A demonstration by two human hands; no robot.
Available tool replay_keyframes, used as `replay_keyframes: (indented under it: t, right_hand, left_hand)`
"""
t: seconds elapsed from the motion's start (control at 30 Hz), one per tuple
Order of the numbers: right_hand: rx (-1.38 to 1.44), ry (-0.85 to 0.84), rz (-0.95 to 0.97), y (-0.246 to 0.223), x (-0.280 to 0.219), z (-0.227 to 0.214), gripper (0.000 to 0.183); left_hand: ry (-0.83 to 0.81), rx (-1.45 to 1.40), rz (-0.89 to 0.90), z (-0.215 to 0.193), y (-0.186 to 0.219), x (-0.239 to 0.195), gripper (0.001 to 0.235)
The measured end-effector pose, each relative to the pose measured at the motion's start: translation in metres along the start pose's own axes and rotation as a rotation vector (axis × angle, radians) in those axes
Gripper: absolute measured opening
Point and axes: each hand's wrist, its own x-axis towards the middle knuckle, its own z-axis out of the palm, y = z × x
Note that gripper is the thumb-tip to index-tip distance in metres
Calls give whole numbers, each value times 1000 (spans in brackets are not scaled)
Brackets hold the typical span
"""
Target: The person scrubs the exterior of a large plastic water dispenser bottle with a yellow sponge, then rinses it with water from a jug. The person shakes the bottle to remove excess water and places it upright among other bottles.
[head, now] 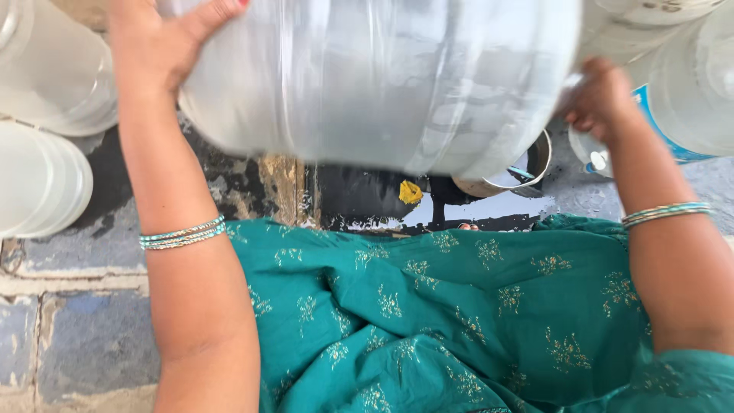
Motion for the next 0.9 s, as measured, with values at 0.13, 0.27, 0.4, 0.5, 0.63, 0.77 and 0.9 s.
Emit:
replay_keyframes:
  t: [0.13,0.27,0.4,0.5,0.63,0.77,0.9]
  right_hand:
    - [122,-154,69,1,-36,35,56]
    - [-702,316,-321,-46,-47,31,59]
    - [122,276,-653,-80,-51,11,61]
    - [409,158,-821,-77,-50,16,67]
    - [490,111,-797,-68,-51,-3,78]
    - [288,128,-497,-44,-46,-3,91]
    - [-31,102,-34,-13,-41,41,82]
  left_hand:
    - [-168,-133,-752,4,25,10,65]
    - [-17,-313,-340,-16,36,15,57]
    - [104,-354,-168,-58,38,-2,57]
    - [185,-282,57,-73,32,-9,64]
    - [92,-222,67,-73,35,1,71]
    - [99,-219,-50,-28,40,15,91]
    - [-74,-65,-577,12,38,11,80]
